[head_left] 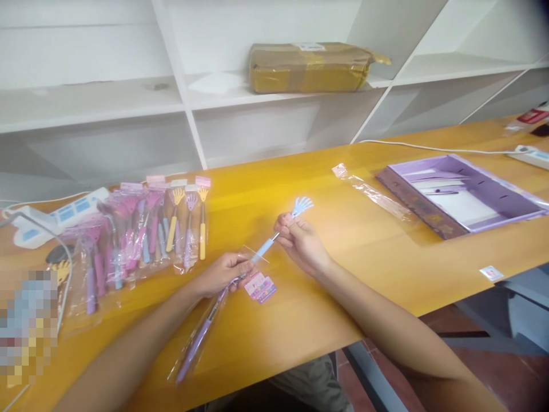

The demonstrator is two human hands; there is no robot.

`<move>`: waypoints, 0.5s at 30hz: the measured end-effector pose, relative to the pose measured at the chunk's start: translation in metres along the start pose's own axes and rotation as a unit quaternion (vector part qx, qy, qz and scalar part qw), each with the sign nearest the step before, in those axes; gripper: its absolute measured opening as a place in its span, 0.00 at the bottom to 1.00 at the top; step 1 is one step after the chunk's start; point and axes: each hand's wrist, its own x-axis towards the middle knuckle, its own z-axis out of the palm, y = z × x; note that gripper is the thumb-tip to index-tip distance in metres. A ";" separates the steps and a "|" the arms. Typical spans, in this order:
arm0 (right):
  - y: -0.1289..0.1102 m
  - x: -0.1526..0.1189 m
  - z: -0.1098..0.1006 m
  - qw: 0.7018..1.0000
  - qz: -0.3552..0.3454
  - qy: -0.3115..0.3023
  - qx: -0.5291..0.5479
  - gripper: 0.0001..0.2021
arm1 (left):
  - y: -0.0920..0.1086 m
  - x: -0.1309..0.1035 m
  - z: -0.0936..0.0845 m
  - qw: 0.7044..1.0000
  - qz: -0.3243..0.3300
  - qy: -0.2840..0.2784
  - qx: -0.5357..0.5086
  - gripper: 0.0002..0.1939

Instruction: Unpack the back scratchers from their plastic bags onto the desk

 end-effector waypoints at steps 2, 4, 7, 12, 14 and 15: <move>-0.002 0.000 0.000 1.000 -0.008 0.005 0.003 0.19 | -0.001 0.000 -0.001 1.000 -0.004 -0.007 -0.010 0.25; -0.003 0.000 0.001 1.000 -0.011 0.005 0.003 0.19 | -0.003 0.000 -0.002 1.000 -0.007 -0.014 -0.020 0.25; -0.006 0.002 0.002 1.000 -0.016 0.006 -0.005 0.19 | -0.005 -0.002 -0.004 0.999 -0.009 -0.022 -0.025 0.24; -0.055 0.018 -0.035 0.995 -0.092 0.045 -0.015 0.15 | -0.004 -0.009 -0.010 0.998 -0.041 -0.045 0.003 0.25; -0.089 0.032 -0.070 0.980 -0.174 0.085 -0.042 0.13 | -0.004 -0.012 -0.012 0.995 -0.068 -0.069 0.019 0.25; -0.105 0.040 -0.089 0.969 -0.211 0.110 -0.072 0.12 | -0.004 -0.012 -0.012 0.994 -0.075 -0.074 0.017 0.25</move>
